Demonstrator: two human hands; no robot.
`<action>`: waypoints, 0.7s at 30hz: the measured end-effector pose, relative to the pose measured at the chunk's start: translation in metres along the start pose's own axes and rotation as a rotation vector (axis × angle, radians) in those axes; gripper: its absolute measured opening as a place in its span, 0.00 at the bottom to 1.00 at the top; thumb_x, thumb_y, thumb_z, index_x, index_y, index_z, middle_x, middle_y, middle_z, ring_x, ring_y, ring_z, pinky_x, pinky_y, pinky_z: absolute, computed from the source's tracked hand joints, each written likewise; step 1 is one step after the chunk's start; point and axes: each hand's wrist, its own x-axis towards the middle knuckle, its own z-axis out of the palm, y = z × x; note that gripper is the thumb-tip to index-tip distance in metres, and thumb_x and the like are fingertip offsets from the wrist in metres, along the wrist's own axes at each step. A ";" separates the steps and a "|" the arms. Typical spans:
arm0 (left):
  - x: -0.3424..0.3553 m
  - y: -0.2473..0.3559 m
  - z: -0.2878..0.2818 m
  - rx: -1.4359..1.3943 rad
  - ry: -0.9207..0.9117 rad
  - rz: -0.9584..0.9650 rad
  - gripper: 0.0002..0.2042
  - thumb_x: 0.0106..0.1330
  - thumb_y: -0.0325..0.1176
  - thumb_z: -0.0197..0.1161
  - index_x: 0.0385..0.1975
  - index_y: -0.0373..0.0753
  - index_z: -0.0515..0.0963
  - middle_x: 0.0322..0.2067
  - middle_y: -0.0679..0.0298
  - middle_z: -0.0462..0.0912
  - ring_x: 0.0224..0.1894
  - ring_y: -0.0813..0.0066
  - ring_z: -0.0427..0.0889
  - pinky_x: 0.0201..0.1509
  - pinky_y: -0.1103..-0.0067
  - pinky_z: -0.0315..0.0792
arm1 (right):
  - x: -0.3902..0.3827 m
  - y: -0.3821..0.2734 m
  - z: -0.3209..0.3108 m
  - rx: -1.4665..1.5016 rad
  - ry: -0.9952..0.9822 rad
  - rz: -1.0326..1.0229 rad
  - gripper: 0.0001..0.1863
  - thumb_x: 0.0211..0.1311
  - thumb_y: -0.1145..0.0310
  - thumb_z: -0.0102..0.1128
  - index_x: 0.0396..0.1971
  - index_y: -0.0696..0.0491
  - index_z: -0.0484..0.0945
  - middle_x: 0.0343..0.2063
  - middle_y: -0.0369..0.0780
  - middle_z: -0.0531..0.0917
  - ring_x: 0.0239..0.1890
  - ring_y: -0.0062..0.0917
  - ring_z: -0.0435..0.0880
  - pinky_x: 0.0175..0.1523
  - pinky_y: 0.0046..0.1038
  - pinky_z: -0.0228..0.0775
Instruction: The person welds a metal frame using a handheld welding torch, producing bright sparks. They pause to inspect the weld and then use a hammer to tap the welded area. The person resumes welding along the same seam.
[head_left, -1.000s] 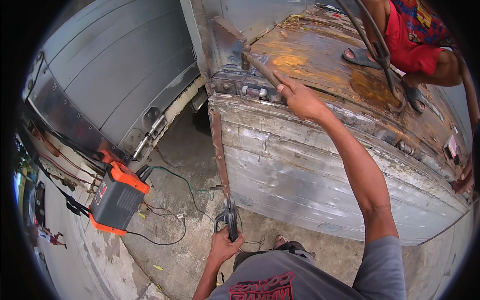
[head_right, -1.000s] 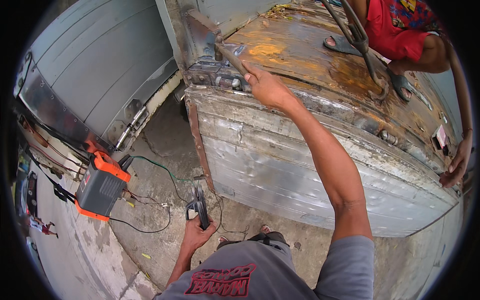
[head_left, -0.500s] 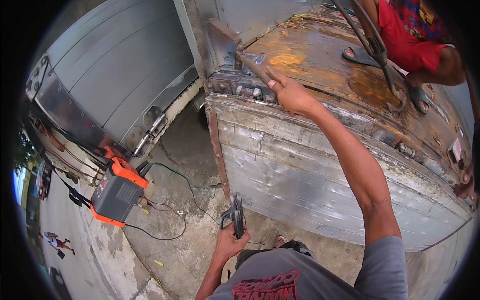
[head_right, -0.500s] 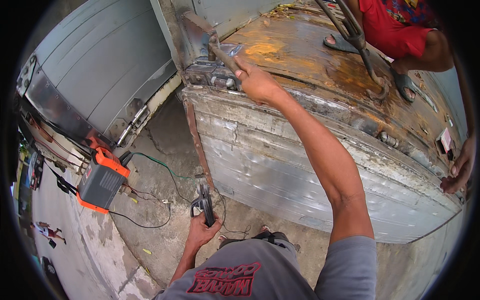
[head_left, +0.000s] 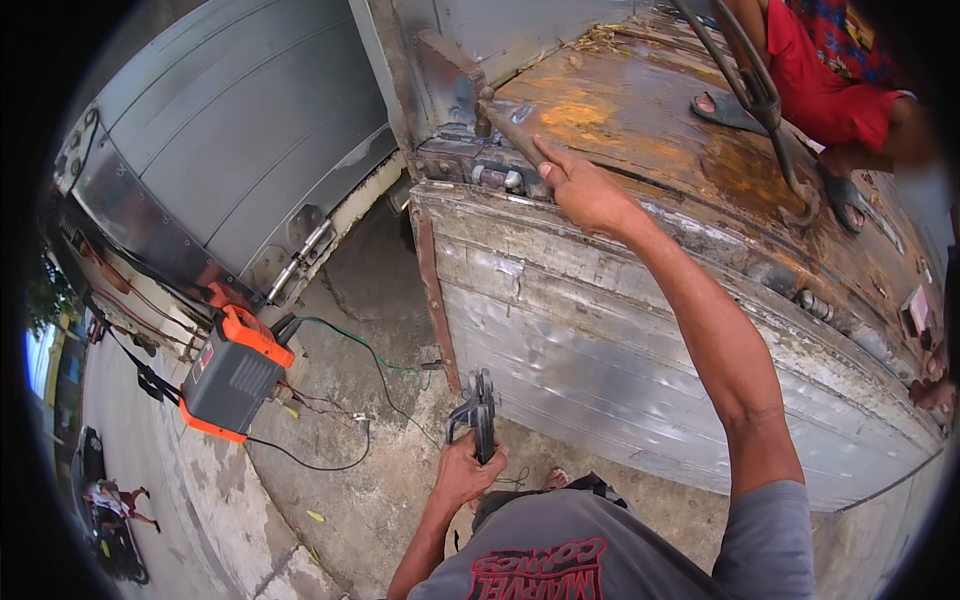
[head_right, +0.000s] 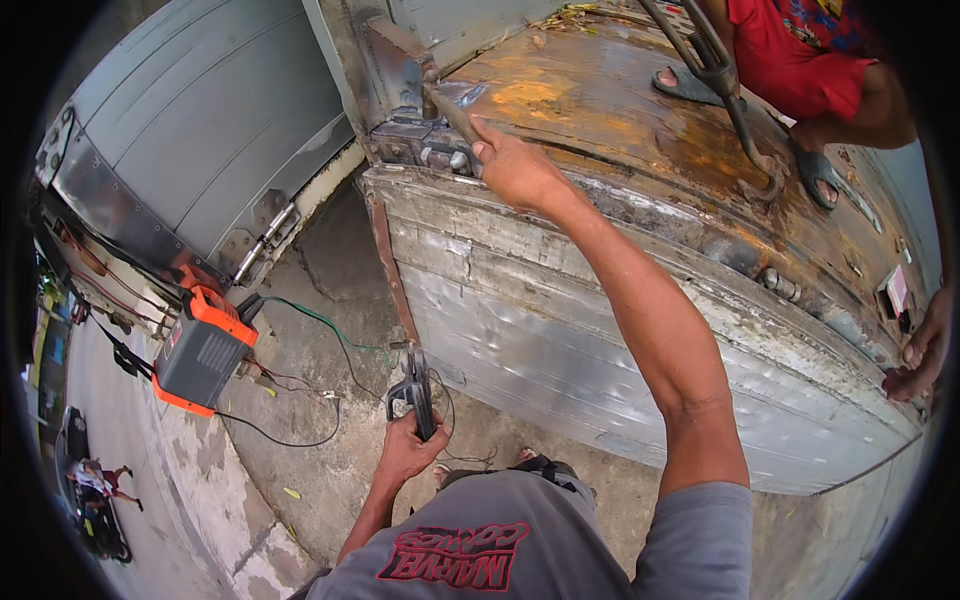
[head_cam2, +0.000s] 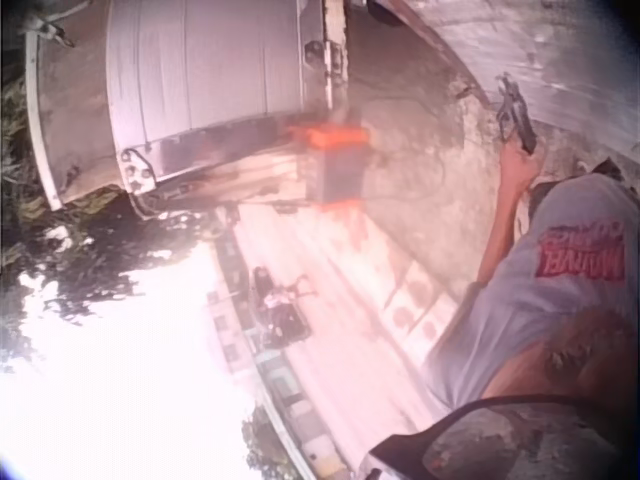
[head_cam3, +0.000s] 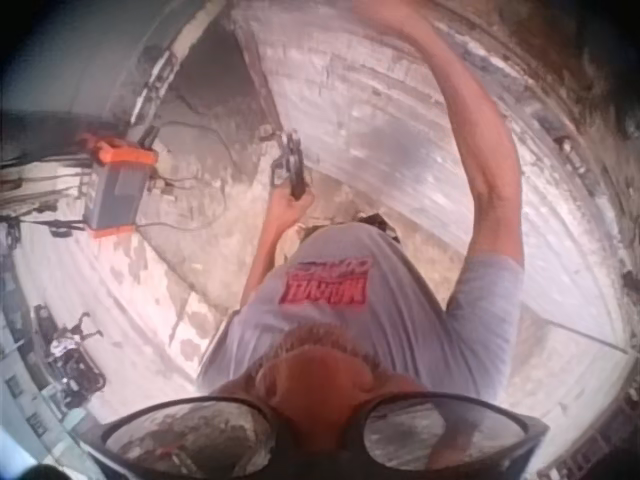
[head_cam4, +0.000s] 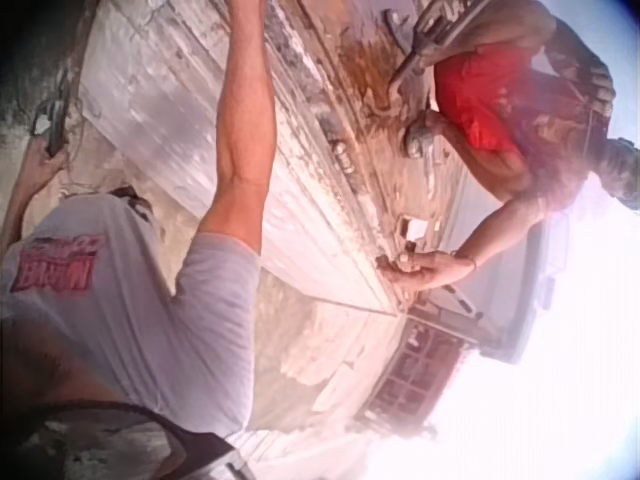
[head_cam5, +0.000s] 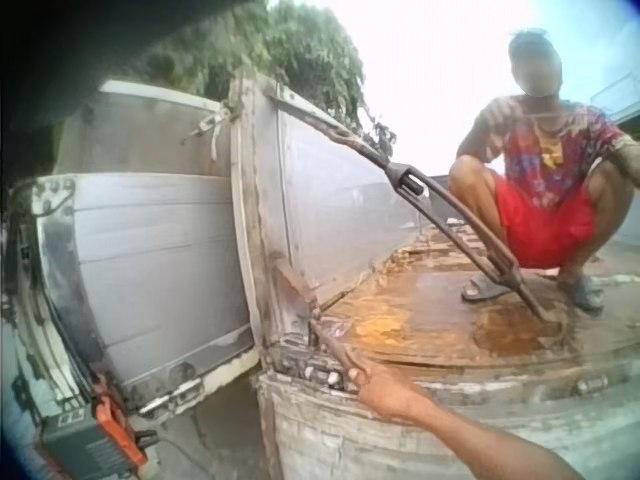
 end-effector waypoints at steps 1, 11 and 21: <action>0.000 0.000 0.002 0.004 -0.006 -0.019 0.15 0.65 0.43 0.75 0.39 0.36 0.85 0.18 0.60 0.80 0.21 0.72 0.79 0.31 0.71 0.76 | -0.002 -0.008 -0.009 0.064 -0.014 0.039 0.30 0.87 0.54 0.45 0.84 0.33 0.58 0.56 0.54 0.88 0.50 0.46 0.89 0.61 0.44 0.77; 0.002 -0.018 0.016 0.001 -0.003 -0.138 0.21 0.66 0.50 0.76 0.39 0.36 0.85 0.21 0.58 0.84 0.25 0.64 0.86 0.36 0.67 0.80 | -0.013 0.005 0.013 -0.132 -0.052 -0.047 0.31 0.87 0.56 0.46 0.84 0.33 0.58 0.49 0.57 0.89 0.48 0.54 0.89 0.59 0.51 0.77; -0.002 -0.012 0.022 -0.093 0.083 -0.157 0.18 0.66 0.45 0.78 0.41 0.35 0.85 0.23 0.65 0.82 0.26 0.80 0.79 0.33 0.74 0.76 | -0.008 -0.034 -0.015 -0.081 -0.088 -0.056 0.30 0.86 0.55 0.47 0.83 0.30 0.61 0.54 0.57 0.86 0.56 0.58 0.85 0.64 0.50 0.74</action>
